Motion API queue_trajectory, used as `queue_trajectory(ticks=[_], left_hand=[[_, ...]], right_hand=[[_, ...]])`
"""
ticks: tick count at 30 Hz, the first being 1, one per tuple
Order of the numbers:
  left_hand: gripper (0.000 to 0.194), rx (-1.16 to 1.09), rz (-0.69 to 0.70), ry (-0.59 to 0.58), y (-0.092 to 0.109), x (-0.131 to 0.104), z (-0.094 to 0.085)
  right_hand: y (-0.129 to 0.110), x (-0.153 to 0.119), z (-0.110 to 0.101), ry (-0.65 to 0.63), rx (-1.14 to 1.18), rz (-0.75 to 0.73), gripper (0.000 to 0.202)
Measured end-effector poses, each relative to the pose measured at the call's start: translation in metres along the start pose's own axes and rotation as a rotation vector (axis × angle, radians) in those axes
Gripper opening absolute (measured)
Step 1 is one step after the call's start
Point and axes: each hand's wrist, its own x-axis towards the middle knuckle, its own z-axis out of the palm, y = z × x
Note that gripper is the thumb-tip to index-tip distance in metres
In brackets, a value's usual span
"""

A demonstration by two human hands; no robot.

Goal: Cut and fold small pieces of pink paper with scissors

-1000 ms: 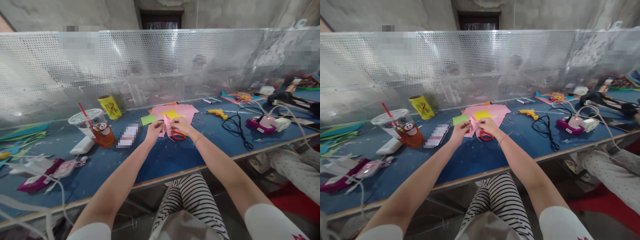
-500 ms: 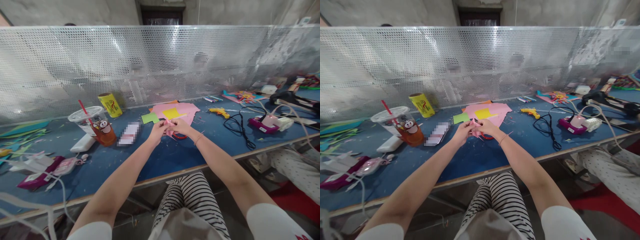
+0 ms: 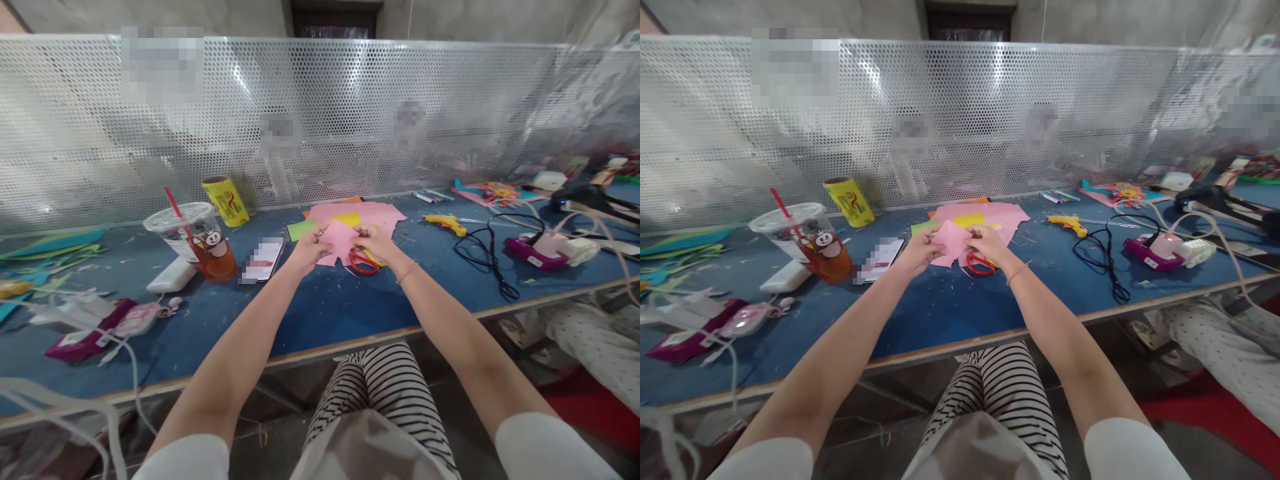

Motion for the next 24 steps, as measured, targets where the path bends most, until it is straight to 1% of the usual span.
queue_trajectory(ticks=[3, 6, 8, 12, 16, 19, 21, 24], left_hand=[[0.049, -0.025, -0.013, -0.011, 0.0, 0.003, -0.006], [0.05, -0.024, -0.034, 0.022, -0.003, 0.006, -0.012], [0.052, -0.024, -0.04, 0.041, -0.005, 0.009, -0.014], [0.05, -0.056, -0.048, 0.049, -0.006, 0.01, -0.016], [0.035, -0.09, -0.076, 0.058, -0.003, 0.009, -0.014], [0.023, -0.061, -0.075, 0.044, -0.003, 0.008, -0.013], [0.022, -0.029, -0.085, 0.04, -0.004, 0.007, -0.012], [0.027, 0.014, -0.107, 0.045, -0.006, 0.005, -0.007]], right_hand=[[0.0, 0.001, -0.001, 0.046, 0.014, -0.008, 0.022], [0.0, 0.001, 0.0, 0.13, 0.017, 0.009, 0.025], [-0.002, 0.001, 0.0, 0.163, 0.005, 0.033, 0.025], [-0.006, -0.001, 0.001, 0.152, -0.009, 0.05, 0.022], [-0.007, -0.002, 0.001, 0.147, -0.028, 0.05, 0.016], [-0.006, -0.001, 0.0, 0.155, -0.03, 0.04, 0.013], [-0.004, 0.0, -0.001, 0.159, -0.009, 0.036, 0.012], [-0.001, 0.002, 0.0, 0.156, 0.032, 0.022, 0.019]])
